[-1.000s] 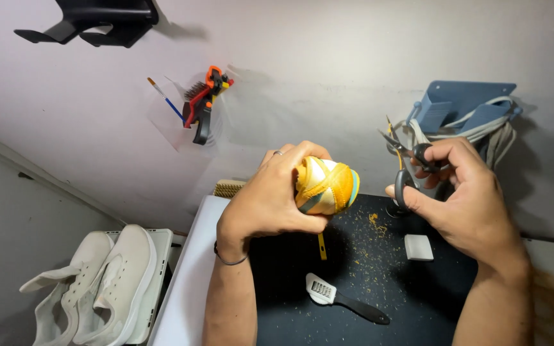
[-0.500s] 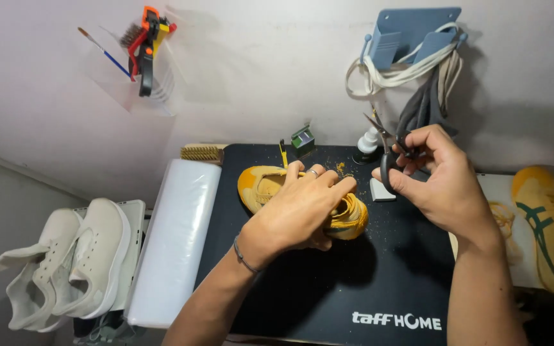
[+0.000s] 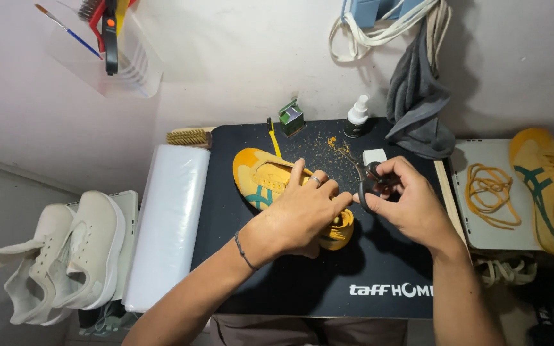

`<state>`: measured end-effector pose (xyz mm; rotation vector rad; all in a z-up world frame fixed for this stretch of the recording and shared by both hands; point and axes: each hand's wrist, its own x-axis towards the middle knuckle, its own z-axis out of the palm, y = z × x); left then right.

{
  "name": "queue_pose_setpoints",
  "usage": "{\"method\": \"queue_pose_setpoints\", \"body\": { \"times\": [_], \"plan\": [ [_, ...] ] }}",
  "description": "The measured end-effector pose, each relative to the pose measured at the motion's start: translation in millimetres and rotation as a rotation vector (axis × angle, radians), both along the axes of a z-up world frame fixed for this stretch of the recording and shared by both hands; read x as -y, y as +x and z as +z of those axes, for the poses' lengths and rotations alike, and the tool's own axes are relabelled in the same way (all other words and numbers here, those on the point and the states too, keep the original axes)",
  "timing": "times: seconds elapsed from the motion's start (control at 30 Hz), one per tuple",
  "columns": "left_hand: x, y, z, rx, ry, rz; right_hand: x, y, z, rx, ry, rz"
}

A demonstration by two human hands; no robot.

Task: The person uses scissors to trim the yellow rubber outsole of a yellow and teal sneaker, then uses a white brush to scrub the upper and sole. The person continues trimming the outsole and uses a small yellow tool to scrape debris from the shoe's surface.

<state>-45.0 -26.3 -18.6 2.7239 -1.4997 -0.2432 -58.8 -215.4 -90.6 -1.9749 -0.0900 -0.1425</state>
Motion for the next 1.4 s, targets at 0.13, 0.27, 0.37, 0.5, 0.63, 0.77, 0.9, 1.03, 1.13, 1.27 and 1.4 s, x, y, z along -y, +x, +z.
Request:
{"method": "queue_pose_setpoints", "body": {
  "times": [0.13,0.27,0.37,0.5,0.63,0.77,0.9,1.03,1.13,1.27,1.4],
  "plan": [
    [1,6,-4,-0.087,0.004,-0.009,0,2,-12,-0.093,0.102,0.008],
    [-2,8,6,-0.164,-0.005,0.014,1,6,-17,-0.091,0.203,-0.052],
    [-7,10,23,-0.253,-0.079,0.038,-2,5,-6,0.013,0.092,-0.089],
    [-16,26,25,-0.257,-0.302,0.154,-8,7,19,0.208,-0.205,-0.128],
    [-17,45,23,-0.267,-0.597,0.315,-19,9,29,0.302,-0.348,-0.172],
    [-6,59,5,-0.61,-0.967,0.496,-26,17,29,0.403,-0.484,-0.188],
    [-1,66,3,-0.822,-1.057,0.576,-27,24,23,0.562,-0.583,-0.189],
    [-5,70,9,-0.879,-1.035,0.545,-23,28,21,0.644,-0.666,-0.175],
    [-8,78,8,-0.888,-0.998,0.561,-19,28,15,0.617,-0.607,-0.146],
    [-16,91,12,-0.757,-0.991,0.597,-9,26,10,0.557,-0.63,-0.205],
    [-8,83,13,-0.32,-0.71,0.579,-4,26,4,0.494,-0.646,-0.249]
  ]
}}
